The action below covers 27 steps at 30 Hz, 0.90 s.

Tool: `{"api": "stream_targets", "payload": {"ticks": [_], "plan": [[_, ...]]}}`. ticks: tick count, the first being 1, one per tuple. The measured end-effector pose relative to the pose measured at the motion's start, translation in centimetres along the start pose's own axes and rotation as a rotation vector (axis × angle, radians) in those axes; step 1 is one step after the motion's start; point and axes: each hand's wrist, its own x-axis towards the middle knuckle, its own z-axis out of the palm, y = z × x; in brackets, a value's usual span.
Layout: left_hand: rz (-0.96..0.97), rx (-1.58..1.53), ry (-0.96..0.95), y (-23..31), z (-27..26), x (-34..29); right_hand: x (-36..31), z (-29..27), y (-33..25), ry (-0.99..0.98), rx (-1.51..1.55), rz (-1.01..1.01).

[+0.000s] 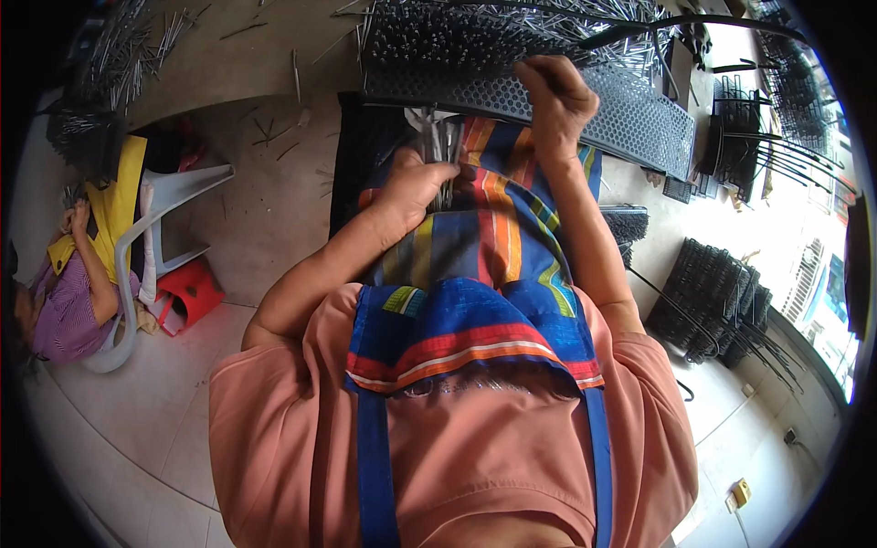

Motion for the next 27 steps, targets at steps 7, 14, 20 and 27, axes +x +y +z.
{"api": "stream_targets", "payload": {"ticks": [7,14,20,27], "plan": [[-0.063,-0.054,0.041,0.8,0.0,-0.6,0.2,0.1,-0.1,-0.085,-0.206,-0.158],[-0.107,-0.210,0.078,1.9,0.4,-0.7,-1.0,1.4,-0.2,-0.084,-0.594,-0.261],[-0.126,-0.273,0.108,2.1,0.1,-0.2,0.2,1.1,0.7,-0.210,-0.615,-0.342],[-0.127,-0.249,0.034,2.3,-0.4,0.0,-0.6,1.4,0.4,-0.201,-0.768,-0.333]]}}
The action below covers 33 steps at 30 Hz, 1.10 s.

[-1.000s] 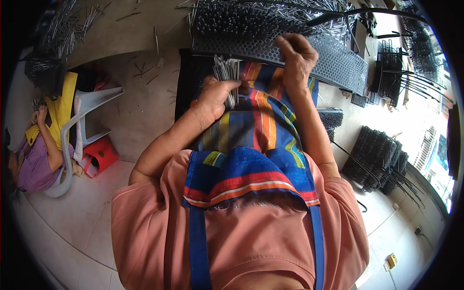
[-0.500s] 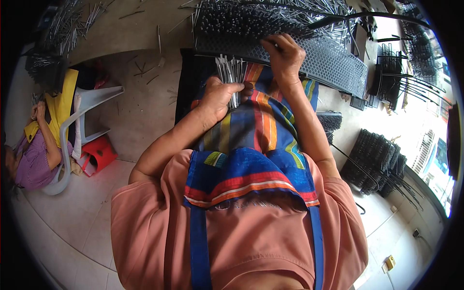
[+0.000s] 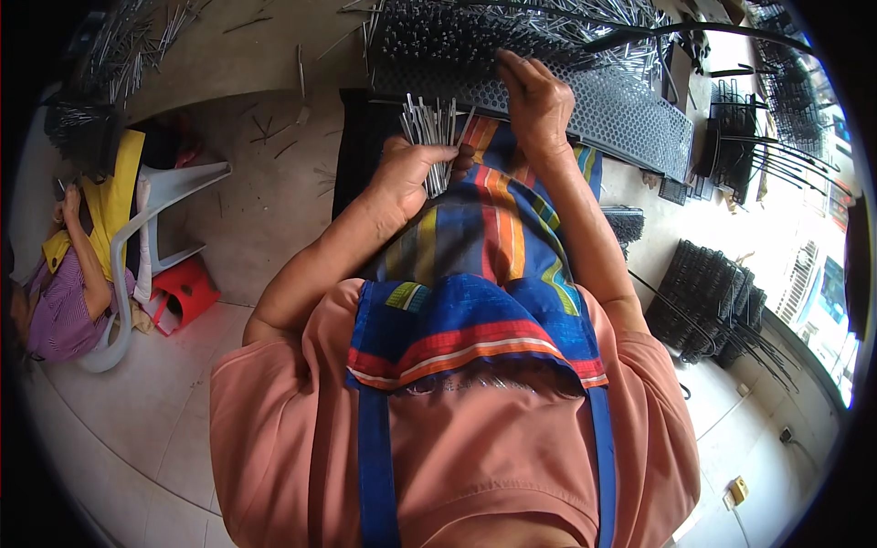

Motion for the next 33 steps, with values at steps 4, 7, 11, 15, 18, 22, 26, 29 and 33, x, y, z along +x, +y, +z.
{"api": "stream_targets", "payload": {"ticks": [4,7,11,15,18,22,26,29,33], "plan": [[0.023,0.014,-0.005,0.1,-0.1,0.1,-0.1,0.0,0.2,0.043,-0.029,0.015],[0.027,-0.017,-0.036,0.4,-0.3,-0.3,-1.3,-0.7,-0.4,0.013,0.077,0.062],[0.036,0.033,-0.069,0.8,0.7,-0.8,-2.5,-1.5,-2.2,-0.554,0.679,0.550],[0.087,0.163,-0.061,0.8,0.9,-1.0,-2.5,-0.7,-2.2,-0.645,0.896,0.753],[0.095,-0.022,-0.061,0.8,0.4,-1.2,-1.4,-0.4,-3.2,-0.571,1.045,0.872],[0.097,-0.084,0.169,0.6,-1.9,-1.0,0.5,0.1,-4.5,-0.321,0.936,0.662],[0.108,-0.089,0.216,0.3,-2.8,-1.0,2.1,3.8,-5.4,-0.010,0.957,0.303],[0.131,-0.108,0.207,0.6,-2.8,-1.2,2.7,5.5,-5.7,0.004,0.882,0.134],[0.175,-0.195,0.238,1.1,-2.6,-1.6,3.1,6.1,-6.4,-0.004,0.779,0.035]]}}
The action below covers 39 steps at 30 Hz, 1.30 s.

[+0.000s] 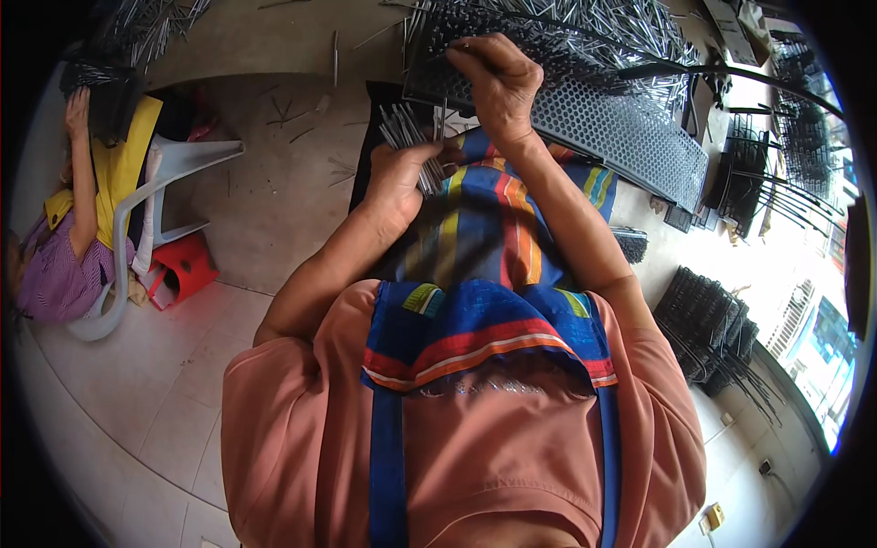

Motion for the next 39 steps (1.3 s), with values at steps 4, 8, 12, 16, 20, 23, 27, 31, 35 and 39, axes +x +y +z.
{"api": "stream_targets", "payload": {"ticks": [4,8,12,16,20,23,27,31,35,39], "plan": [[0.037,-0.063,0.047,-0.2,-0.3,0.5,0.0,0.1,0.1,-0.044,-0.070,-0.016],[0.032,-0.078,0.001,-0.3,-0.5,0.8,-0.3,0.5,0.2,-0.077,-0.277,-0.057],[0.038,-0.123,-0.037,-0.7,-0.6,1.0,0.3,1.2,-0.5,-0.053,-0.336,-0.075],[0.010,-0.137,-0.033,-0.6,-0.7,1.1,1.2,1.4,-0.5,-0.099,-0.448,-0.152],[0.016,-0.154,-0.014,-0.6,-0.4,1.2,2.1,1.7,0.1,-0.188,-0.498,-0.219],[0.024,-0.184,-0.036,-0.6,-0.5,1.6,2.3,1.7,0.4,-0.287,-0.635,-0.308],[0.041,-0.273,-0.109,-0.6,-0.9,1.8,1.0,0.9,-1.1,-0.181,-0.550,-0.278],[0.078,-0.240,-0.201,-0.2,-0.7,1.5,-0.3,-1.1,-1.8,-0.414,-0.403,0.259],[-0.012,-0.182,-0.163,0.2,0.0,1.2,-1.1,-1.8,-1.8,-0.426,0.005,0.619],[-0.055,-0.092,-0.063,0.4,-1.1,0.9,-1.0,-2.0,-1.3,-0.063,0.231,0.428]]}}
